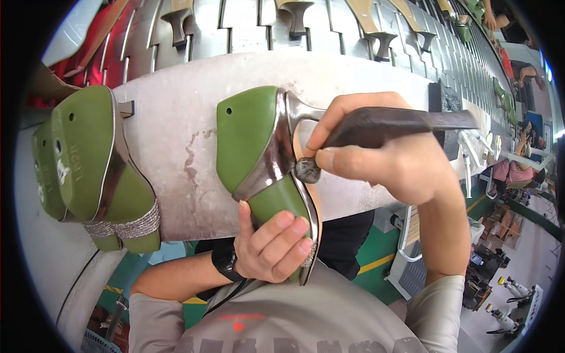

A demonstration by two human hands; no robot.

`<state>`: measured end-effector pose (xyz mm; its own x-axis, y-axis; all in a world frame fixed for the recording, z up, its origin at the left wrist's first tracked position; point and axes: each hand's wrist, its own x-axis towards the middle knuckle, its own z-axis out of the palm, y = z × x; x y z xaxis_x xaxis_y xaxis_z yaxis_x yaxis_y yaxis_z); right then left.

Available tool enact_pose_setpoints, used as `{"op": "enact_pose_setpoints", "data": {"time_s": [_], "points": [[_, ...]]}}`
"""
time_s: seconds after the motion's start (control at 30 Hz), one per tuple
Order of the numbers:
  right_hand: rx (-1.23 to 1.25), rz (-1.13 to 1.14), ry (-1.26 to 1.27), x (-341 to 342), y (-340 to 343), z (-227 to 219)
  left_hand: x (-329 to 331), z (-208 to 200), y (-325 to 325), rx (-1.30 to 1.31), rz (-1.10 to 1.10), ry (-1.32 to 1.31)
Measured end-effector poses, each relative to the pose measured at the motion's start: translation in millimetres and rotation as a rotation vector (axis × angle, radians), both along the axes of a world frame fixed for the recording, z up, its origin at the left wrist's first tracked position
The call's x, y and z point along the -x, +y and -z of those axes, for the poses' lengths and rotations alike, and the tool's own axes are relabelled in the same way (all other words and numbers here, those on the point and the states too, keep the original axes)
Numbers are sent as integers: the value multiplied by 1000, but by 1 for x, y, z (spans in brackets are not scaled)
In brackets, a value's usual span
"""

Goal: The person secures shoe components onto shoe lasts by applying adhesive with a syringe, fitting soles and heels by hand, and hammering around the edges with a hammer before placing the assembled shoes onto a conveyor belt.

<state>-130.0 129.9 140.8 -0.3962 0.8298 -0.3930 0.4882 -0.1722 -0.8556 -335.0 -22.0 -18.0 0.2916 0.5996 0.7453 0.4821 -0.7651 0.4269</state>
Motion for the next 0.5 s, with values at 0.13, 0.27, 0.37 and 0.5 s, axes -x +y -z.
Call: {"op": "enact_pose_setpoints", "data": {"time_s": [0.13, 0.27, 0.37, 0.5], "points": [[111, 232, 99, -4, -34, 8, 16, -3, 6, -20, 67, 146], [-438, 129, -51, -26, -58, 24, 17, -12, 4, 159, 114, -103], [-1054, 137, -816, -54, -68, 35, 49, -36, 5, 376, 116, -219], [-671, 254, -177, -47, -112, 31, 61, -64, 23, 692, 214, -1015]]}}
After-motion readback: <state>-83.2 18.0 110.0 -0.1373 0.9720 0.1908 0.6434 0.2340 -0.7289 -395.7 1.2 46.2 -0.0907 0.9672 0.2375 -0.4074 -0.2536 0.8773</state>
